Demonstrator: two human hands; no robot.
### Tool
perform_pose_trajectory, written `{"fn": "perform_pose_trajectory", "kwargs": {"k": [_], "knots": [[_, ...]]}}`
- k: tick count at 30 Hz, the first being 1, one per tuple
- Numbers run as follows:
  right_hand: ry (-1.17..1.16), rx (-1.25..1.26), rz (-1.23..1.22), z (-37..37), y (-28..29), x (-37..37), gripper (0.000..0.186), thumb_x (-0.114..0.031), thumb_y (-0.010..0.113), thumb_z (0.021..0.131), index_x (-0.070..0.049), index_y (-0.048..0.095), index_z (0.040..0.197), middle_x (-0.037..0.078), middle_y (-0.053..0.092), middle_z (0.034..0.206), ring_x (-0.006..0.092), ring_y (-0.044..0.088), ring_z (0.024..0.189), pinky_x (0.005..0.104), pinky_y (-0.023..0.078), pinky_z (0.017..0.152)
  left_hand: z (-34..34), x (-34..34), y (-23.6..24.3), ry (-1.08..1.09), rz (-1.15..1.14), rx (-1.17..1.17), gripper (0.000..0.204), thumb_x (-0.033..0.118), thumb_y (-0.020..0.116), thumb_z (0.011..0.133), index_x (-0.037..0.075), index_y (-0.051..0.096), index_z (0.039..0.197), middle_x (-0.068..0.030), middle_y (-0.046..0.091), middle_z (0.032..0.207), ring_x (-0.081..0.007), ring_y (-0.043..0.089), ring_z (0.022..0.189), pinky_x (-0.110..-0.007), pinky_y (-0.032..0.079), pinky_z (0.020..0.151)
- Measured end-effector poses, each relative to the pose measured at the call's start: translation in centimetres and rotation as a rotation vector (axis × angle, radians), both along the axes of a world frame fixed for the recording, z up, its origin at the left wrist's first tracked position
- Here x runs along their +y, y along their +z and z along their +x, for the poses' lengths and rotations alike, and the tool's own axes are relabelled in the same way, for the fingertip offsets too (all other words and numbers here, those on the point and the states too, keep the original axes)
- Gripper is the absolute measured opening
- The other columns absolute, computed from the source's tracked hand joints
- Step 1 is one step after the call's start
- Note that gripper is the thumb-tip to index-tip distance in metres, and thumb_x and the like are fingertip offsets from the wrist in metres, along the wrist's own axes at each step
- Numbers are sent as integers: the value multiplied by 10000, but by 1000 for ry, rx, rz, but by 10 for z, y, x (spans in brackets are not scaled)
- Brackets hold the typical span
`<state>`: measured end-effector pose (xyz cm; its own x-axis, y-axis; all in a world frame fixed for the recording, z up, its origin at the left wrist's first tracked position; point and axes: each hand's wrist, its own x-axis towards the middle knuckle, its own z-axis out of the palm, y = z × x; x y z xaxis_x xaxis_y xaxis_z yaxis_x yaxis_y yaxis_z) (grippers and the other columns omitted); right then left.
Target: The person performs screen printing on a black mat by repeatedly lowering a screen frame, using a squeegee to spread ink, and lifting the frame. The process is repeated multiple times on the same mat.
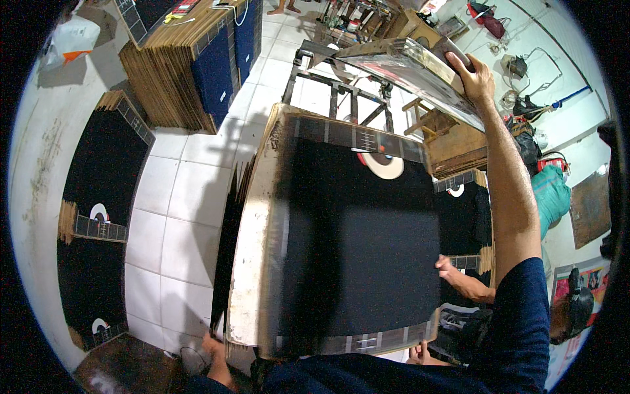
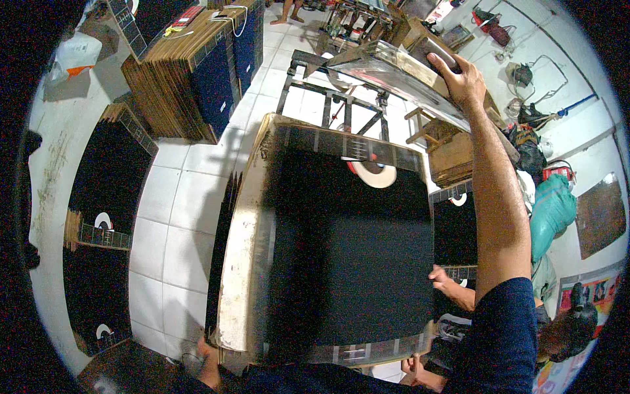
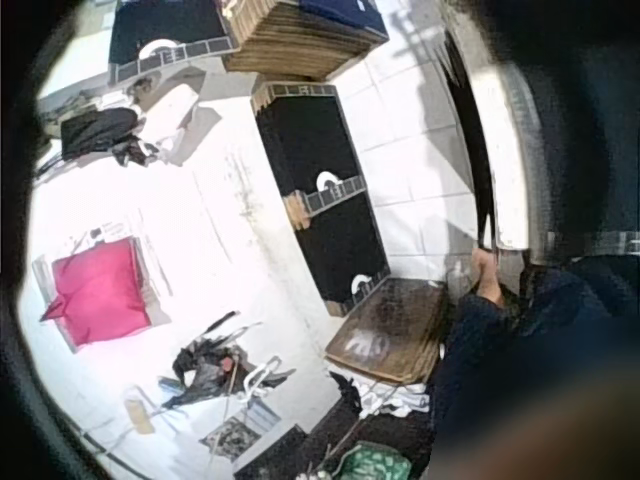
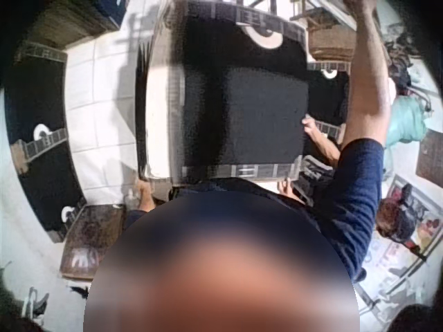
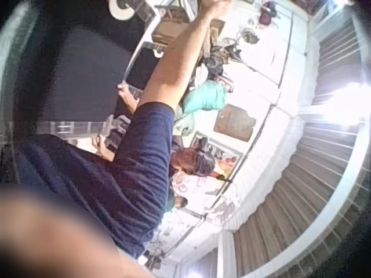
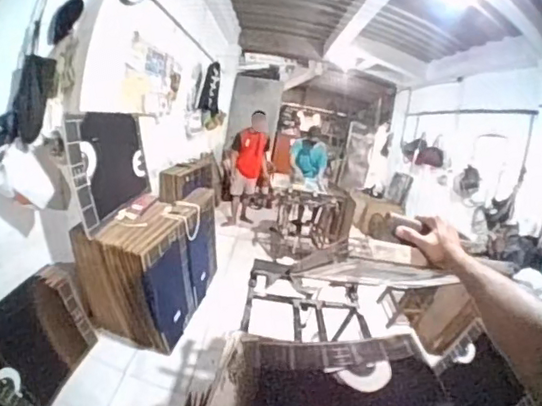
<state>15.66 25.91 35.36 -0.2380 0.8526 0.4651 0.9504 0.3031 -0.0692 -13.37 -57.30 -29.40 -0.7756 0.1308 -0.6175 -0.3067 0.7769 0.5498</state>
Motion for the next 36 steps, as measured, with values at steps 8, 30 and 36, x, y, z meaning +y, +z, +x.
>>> {"fn": "perform_pose_trajectory", "kwargs": {"k": [8, 30, 36], "knots": [[17, -24, 20, 5, -3, 4, 921, -909, 574, 779, -181, 743, 1316, 187, 762, 1155, 353, 712, 1129, 482, 524, 991, -22, 28, 109, -444, -39, 606, 158, 86, 748, 862, 17, 739, 1003, -266, 716, 871, -469, 687, 823, -552, 500, 774], [219, 21, 201, 8, -21, -24, 923, -936, 465, 828, -127, 786, 1134, 166, 784, 1023, 317, 747, 1030, 461, 534, 912, 174, 230, 591, -1188, 8, 1051, 54, 62, 729, 888, 52, 768, 924, -127, 595, 626, -344, 592, 553, -477, 406, 479], [213, 6, 152, 8, -24, -24, 976, -942, 447, 839, -86, 745, 1201, 155, 775, 1078, 286, 742, 1047, 453, 528, 918, 303, 252, 463, -1535, 872, 849, 507, 76, 709, 787, 2, 704, 1289, -167, 621, 1417, -237, 624, 1080, -438, 482, 917]]}}
